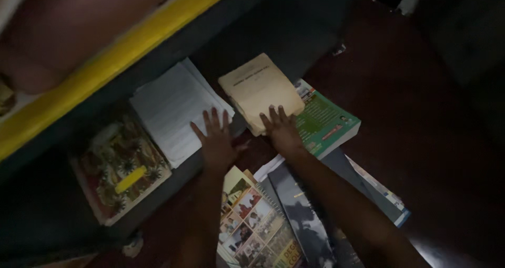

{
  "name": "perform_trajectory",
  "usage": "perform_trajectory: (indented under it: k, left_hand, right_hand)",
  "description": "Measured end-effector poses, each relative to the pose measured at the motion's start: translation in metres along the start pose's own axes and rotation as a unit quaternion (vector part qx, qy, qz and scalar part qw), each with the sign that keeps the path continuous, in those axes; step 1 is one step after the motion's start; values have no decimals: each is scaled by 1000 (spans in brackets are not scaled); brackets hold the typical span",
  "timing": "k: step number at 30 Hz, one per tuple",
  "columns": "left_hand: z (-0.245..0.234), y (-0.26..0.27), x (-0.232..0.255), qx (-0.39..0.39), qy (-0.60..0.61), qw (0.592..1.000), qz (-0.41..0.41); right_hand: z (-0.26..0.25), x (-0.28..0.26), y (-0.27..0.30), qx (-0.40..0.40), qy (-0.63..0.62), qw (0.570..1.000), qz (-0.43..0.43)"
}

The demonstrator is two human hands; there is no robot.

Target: The person picks up various books, notebooks, and papers from the floor and a shelf, flips through their pages, and rearranges them into organized stacks on a low storage shelf.

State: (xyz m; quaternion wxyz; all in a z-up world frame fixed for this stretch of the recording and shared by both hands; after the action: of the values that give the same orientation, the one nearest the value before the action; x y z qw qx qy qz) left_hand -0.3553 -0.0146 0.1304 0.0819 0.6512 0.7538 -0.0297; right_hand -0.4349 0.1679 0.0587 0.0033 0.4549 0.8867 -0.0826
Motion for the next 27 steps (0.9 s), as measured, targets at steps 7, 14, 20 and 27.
perform_trajectory:
  k: [7,14,20,27]
  left_hand:
    - [32,-28,-8,-32,66,997,0]
    - [77,-40,-15,50,-92,994,13]
    - [69,-38,-11,1,10,1000,16]
    - [63,-33,-11,23,-29,999,20]
  right_hand:
    - [-9,8,-38,-43,8,999,-17]
    - [-3,6,-98,39,-78,993,-75]
    - [4,-15,-121,-15,-33,999,-6]
    - [2,-18,-130,-49,-59,997,8]
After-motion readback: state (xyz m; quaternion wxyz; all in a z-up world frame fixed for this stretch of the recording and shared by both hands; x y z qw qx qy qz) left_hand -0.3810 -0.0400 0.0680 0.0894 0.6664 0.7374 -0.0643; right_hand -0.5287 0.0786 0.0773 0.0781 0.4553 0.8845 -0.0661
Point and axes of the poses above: each hand's wrist, its own y-axis away from the middle knuckle, its own z-axis out of the palm, x = y × z, the point moved 4 cm from there along -y, towards the middle knuckle, and after that the axes turned 1 degree about x, right-handed, at the moved point
